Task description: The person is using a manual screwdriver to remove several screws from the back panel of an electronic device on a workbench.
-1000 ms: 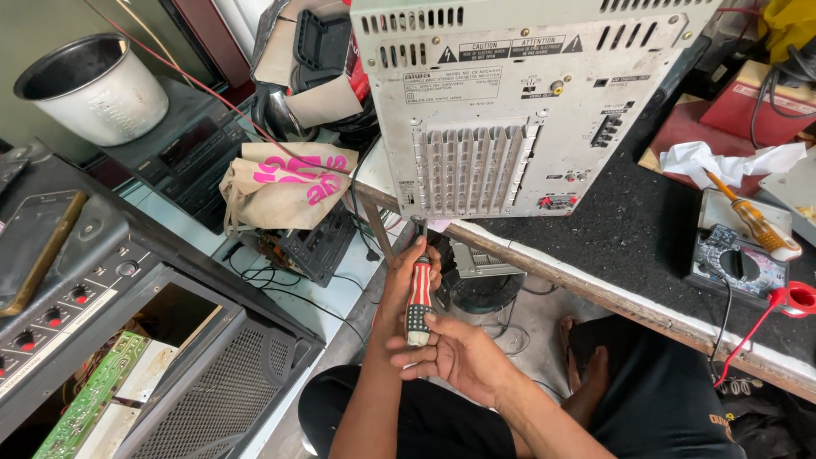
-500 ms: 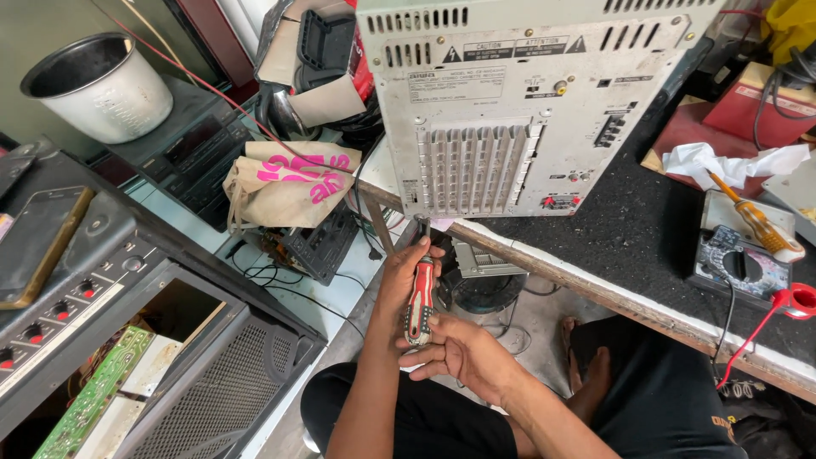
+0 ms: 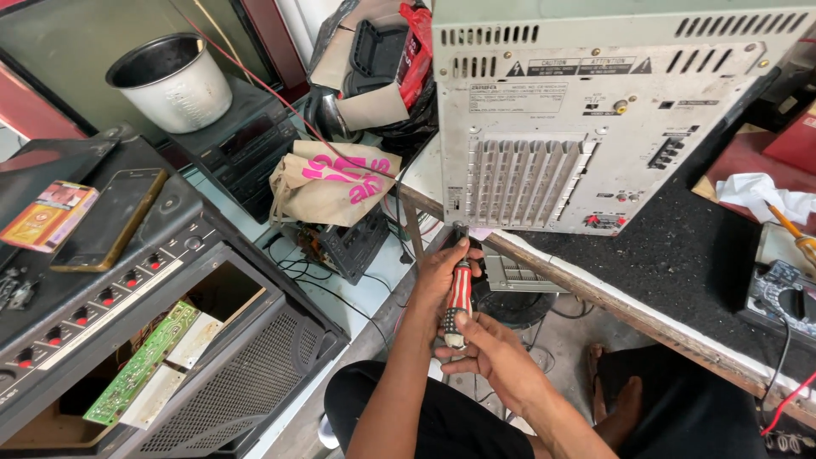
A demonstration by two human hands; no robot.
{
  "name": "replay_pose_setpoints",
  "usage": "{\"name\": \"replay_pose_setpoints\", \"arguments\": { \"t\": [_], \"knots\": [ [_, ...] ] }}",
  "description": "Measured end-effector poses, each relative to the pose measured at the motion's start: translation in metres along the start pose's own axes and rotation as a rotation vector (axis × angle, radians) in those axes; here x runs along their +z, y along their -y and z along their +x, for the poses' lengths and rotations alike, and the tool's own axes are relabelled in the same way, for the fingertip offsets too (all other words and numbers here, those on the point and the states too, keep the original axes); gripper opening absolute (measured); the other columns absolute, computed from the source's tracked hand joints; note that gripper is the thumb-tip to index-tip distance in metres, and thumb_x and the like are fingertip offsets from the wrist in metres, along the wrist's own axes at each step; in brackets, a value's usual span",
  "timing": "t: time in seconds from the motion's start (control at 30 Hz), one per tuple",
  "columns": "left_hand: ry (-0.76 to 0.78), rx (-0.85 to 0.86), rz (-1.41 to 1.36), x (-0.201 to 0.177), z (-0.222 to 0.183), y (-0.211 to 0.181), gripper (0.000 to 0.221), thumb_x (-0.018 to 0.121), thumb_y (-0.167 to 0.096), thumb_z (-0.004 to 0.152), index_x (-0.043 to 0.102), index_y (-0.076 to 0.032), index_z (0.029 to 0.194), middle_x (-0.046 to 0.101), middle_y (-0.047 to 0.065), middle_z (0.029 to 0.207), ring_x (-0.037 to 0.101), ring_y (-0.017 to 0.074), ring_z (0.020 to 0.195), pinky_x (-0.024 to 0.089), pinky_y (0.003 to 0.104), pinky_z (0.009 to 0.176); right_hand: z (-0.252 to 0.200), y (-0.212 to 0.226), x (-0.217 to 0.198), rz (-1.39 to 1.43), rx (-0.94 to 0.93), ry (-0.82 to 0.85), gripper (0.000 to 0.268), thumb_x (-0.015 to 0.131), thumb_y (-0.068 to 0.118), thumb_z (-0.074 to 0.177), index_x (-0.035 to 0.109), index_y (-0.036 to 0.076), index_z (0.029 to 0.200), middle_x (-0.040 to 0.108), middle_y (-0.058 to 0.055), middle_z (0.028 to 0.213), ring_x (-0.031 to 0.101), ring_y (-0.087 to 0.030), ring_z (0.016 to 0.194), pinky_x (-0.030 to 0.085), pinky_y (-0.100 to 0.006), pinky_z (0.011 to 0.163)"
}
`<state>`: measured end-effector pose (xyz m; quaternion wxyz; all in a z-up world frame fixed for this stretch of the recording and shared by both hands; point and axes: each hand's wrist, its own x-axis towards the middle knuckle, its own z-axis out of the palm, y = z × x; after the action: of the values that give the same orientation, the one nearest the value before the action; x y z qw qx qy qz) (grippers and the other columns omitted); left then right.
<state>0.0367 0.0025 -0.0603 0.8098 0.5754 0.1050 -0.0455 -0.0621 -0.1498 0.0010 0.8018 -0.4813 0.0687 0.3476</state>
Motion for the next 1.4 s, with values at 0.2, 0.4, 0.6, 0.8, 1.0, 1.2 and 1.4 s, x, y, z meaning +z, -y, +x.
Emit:
{"name": "replay_pose_setpoints", "arguments": {
  "t": [0.2, 0.4, 0.6, 0.8, 1.0, 1.2, 1.4],
  "knots": [
    [-0.020, 0.008, -0.164, 0.007, -0.011, -0.003, 0.037, 0.074, -0.040, 0.094, 0.077, -0.003, 0.094, 0.074, 0.010, 0.075, 0.056, 0.0075, 0.047, 0.039, 0.018, 0.045, 0.014, -0.012, -0.025, 0.194, 0.027, 0.132, 0.017, 0.061, 0.003, 0.092, 0.063, -0.008, 0.105, 0.072, -0.034, 0.102, 0.073, -0.047, 0.097, 0.060, -0.055, 0.093],
    [-0.056, -0.001, 0.116, 0.019, -0.035, -0.031, 0.045, 0.070, -0.047, 0.092, 0.081, -0.006, 0.105, 0.076, 0.004, 0.073, 0.038, 0.0024, 0.038, 0.029, 0.019, 0.040, 0.009, -0.005, 0.003, -0.152, -0.021, -0.250, 0.047, 0.083, 0.014, 0.077, 0.072, -0.009, 0.117, 0.068, -0.019, 0.095, 0.066, -0.030, 0.069, 0.063, -0.040, 0.070],
    [-0.070, -0.046, -0.049, 0.019, -0.027, -0.024, 0.042, 0.071, -0.042, 0.092, 0.079, -0.003, 0.106, 0.074, 0.010, 0.071, 0.040, 0.0045, 0.035, 0.027, 0.018, 0.036, 0.006, -0.006, -0.015, 0.145, 0.113, 0.122, 0.031, 0.056, 0.018, 0.097, 0.060, -0.001, 0.121, 0.070, -0.033, 0.110, 0.073, -0.045, 0.091, 0.060, -0.051, 0.079],
    [-0.110, -0.069, -0.002, 0.026, -0.034, -0.033, 0.048, 0.073, -0.044, 0.087, 0.079, -0.002, 0.110, 0.078, 0.013, 0.080, 0.047, 0.0056, 0.042, 0.030, 0.019, 0.042, 0.000, 0.012, 0.008, -0.391, -0.042, -0.268, 0.029, 0.088, 0.017, 0.077, 0.076, 0.000, 0.098, 0.065, -0.007, 0.076, 0.053, -0.015, 0.046, 0.057, -0.030, 0.048],
    [-0.125, -0.074, -0.120, 0.017, -0.014, -0.011, 0.040, 0.076, -0.040, 0.089, 0.080, -0.004, 0.106, 0.073, 0.009, 0.070, 0.047, 0.0067, 0.036, 0.035, 0.019, 0.036, -0.004, 0.007, 0.005, -0.332, 0.028, -0.164, 0.057, 0.071, 0.048, 0.080, 0.058, 0.001, 0.111, 0.059, -0.015, 0.078, 0.063, -0.023, 0.056, 0.064, -0.036, 0.059],
    [-0.085, -0.120, -0.230, 0.021, -0.019, -0.019, 0.041, 0.073, -0.038, 0.092, 0.078, -0.001, 0.110, 0.071, 0.007, 0.073, 0.055, 0.0071, 0.044, 0.044, 0.019, 0.038, 0.005, -0.006, -0.016, 0.127, 0.090, 0.138, 0.038, 0.064, 0.024, 0.095, 0.063, -0.006, 0.118, 0.072, -0.029, 0.091, 0.072, -0.032, 0.068, 0.062, -0.042, 0.063],
    [-0.078, -0.148, -0.123, 0.015, -0.026, -0.033, 0.039, 0.076, -0.035, 0.089, 0.077, -0.002, 0.109, 0.075, 0.013, 0.077, 0.054, 0.0101, 0.040, 0.044, 0.022, 0.037, -0.002, 0.007, 0.018, -0.328, 0.044, -0.180, 0.051, 0.086, 0.031, 0.076, 0.064, 0.002, 0.112, 0.070, -0.018, 0.075, 0.067, -0.025, 0.053, 0.059, -0.032, 0.053]
  ]
}}
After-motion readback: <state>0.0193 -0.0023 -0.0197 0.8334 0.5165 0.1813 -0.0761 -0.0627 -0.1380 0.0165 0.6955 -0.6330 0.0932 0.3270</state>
